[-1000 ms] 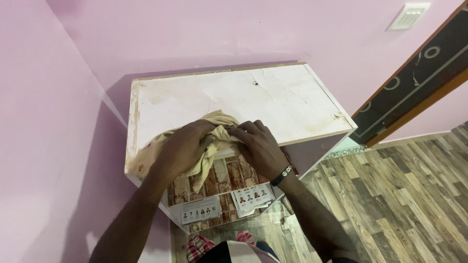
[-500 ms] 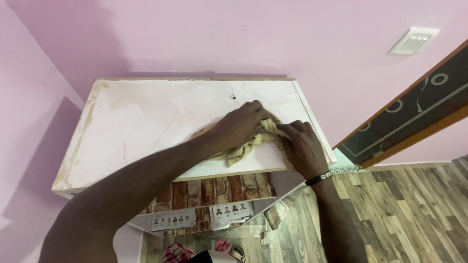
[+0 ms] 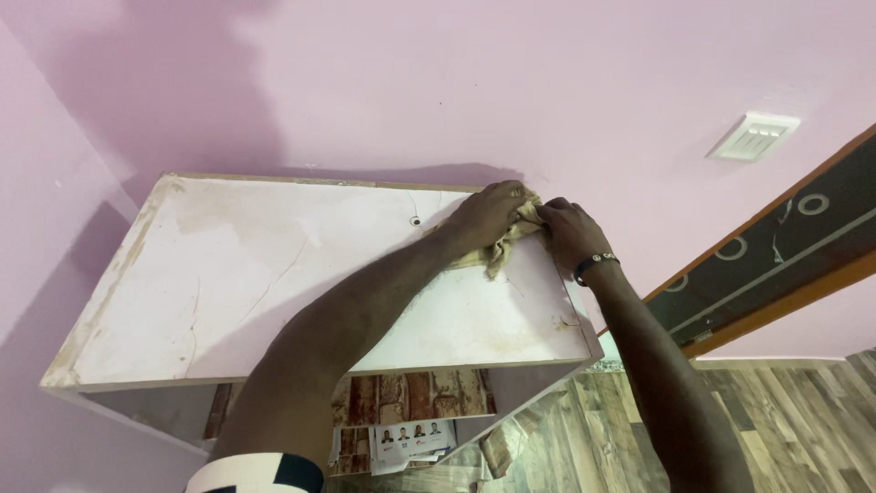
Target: The person cleans the top and interior surfaces of a white shelving unit using a cloth, then walks through a hallway.
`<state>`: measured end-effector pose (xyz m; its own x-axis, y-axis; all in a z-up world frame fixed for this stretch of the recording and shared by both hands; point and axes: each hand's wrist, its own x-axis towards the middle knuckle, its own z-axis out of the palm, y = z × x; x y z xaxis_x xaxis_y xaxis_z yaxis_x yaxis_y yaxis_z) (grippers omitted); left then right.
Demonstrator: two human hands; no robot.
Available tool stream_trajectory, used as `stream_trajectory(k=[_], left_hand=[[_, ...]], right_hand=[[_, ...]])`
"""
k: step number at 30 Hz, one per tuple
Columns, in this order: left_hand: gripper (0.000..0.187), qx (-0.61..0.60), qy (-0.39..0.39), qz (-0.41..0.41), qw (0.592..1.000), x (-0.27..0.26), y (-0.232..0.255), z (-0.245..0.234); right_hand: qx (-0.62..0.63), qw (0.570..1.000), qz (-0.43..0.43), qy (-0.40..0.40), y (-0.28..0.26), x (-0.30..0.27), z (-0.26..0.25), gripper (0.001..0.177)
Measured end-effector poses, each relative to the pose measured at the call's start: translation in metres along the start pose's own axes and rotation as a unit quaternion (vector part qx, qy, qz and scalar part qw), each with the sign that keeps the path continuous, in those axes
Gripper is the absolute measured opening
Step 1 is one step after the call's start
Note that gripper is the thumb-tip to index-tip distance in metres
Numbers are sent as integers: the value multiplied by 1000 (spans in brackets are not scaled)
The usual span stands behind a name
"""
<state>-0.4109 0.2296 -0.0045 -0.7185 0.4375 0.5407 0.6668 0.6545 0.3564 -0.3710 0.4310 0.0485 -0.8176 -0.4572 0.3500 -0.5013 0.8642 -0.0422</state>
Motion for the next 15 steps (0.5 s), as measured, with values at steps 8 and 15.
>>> stream_trajectory(k=[8,15], left_hand=[[25,11,-55,-119,991,-32,-26,-50],[28,15,10,-134,991,-111,-64,-124]], right_hand=[[-111,988,30,-101,-61,43,33,24],[-38,996,6,-84,-151,77,72,25]])
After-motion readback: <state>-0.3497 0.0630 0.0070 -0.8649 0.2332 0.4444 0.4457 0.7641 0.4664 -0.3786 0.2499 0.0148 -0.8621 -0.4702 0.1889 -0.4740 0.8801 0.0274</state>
